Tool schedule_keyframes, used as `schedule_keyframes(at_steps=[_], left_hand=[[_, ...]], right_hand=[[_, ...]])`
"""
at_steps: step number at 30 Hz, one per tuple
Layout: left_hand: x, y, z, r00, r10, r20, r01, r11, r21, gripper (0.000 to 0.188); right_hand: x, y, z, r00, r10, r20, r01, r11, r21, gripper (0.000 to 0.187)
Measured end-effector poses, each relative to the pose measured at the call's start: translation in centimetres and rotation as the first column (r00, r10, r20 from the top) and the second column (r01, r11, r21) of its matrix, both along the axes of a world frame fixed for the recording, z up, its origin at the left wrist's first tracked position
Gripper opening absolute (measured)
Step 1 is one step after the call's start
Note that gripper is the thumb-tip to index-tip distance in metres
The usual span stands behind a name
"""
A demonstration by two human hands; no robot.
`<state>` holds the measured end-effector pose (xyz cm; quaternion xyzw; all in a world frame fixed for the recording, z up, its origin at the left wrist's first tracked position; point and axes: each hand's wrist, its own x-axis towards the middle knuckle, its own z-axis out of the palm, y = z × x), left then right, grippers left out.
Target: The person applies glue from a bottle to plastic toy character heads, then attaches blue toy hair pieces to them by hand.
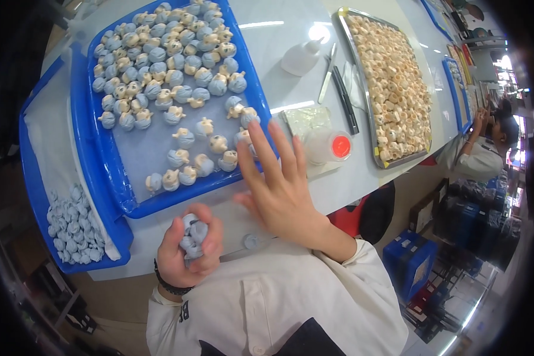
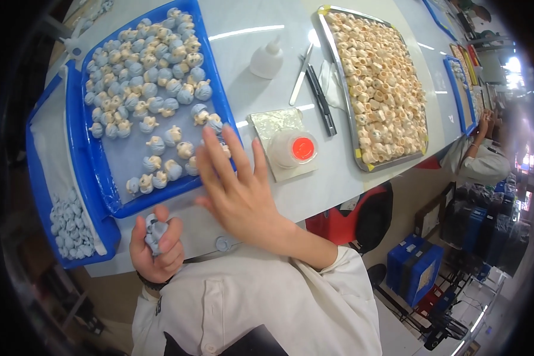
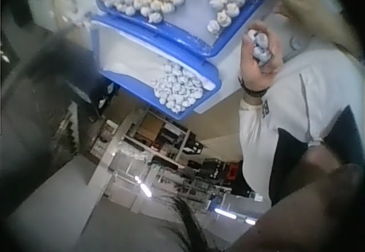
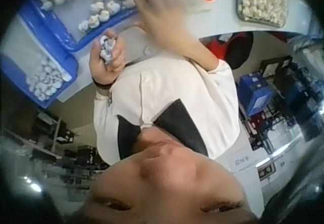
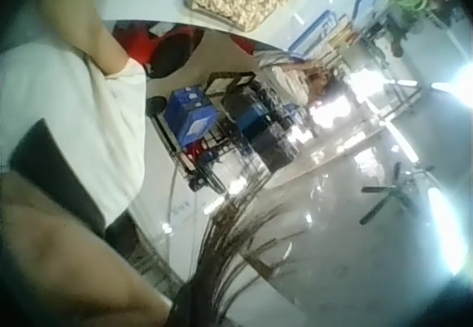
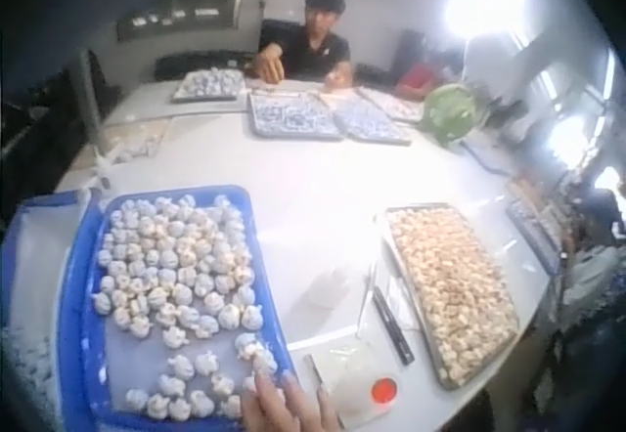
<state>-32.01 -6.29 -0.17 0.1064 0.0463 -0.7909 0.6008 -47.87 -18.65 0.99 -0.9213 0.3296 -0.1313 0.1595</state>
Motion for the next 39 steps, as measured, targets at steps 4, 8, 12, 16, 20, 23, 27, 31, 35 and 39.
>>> schedule_keyframes(at_steps=[4, 8, 12, 16, 20, 23, 27, 31, 35, 39], left_hand=[[-0.3, 0.5, 0.2, 0.963, 0.122, 0.240, -0.084, 0.983, -0.160, 0.035], [-0.7, -0.3, 0.2, 0.960, 0.059, 0.272, -0.010, 0.984, -0.178, 0.040], [-0.8, -0.3, 0.4, 0.923, 0.002, 0.386, 0.049, 0.991, -0.122, 0.049], [-0.9, -0.2, 0.7, 0.854, -0.055, 0.517, 0.115, 0.990, -0.084, 0.065], [-1.0, -0.9, 0.8, 0.805, -0.099, 0.585, 0.171, 0.983, -0.069, 0.074], [-1.1, -0.7, 0.5, 0.805, -0.132, 0.578, 0.180, 0.983, -0.026, 0.075], [-1.5, -0.9, -0.1, 0.858, -0.151, 0.491, 0.205, 0.977, -0.059, 0.072], [-1.4, -1.1, 0.6, 0.857, -0.192, 0.477, 0.213, 0.977, 0.011, 0.066], [-1.6, -1.5, 1.1, 0.828, -0.270, 0.492, 0.268, 0.960, 0.076, 0.060], [-1.6, -1.2, 0.2, 0.856, -0.263, 0.446, 0.292, 0.956, 0.002, 0.060]], right_hand=[[-4.6, -2.6, 1.2, 0.902, -0.114, 0.417, 0.225, 0.948, -0.225, 0.042], [-13.2, -11.5, 2.1, 0.794, -0.600, 0.094, 0.597, 0.742, -0.305, 0.024], [-13.9, -13.3, -1.0, 0.840, -0.530, -0.116, 0.450, 0.800, -0.396, 0.021], [-13.8, -13.8, -1.3, 0.851, -0.516, -0.098, 0.420, 0.780, -0.464, 0.016], [-13.8, -14.0, -1.0, 0.868, -0.495, 0.021, 0.425, 0.721, -0.547, 0.011], [-13.2, -11.6, 0.7, 0.770, -0.535, 0.348, 0.622, 0.751, -0.223, 0.012], [-8.7, -4.3, 3.7, 0.612, -0.357, 0.706, 0.227, 0.934, 0.276, 0.018], [-4.4, -1.6, 3.6, 0.766, 0.165, 0.622, -0.490, 0.776, 0.397, 0.029], [-3.7, -0.1, 2.1, 0.808, -0.065, 0.586, -0.372, 0.714, 0.593, 0.029], [-3.4, 0.0, 2.3, 0.744, -0.155, 0.649, -0.402, 0.673, 0.621, 0.031]])
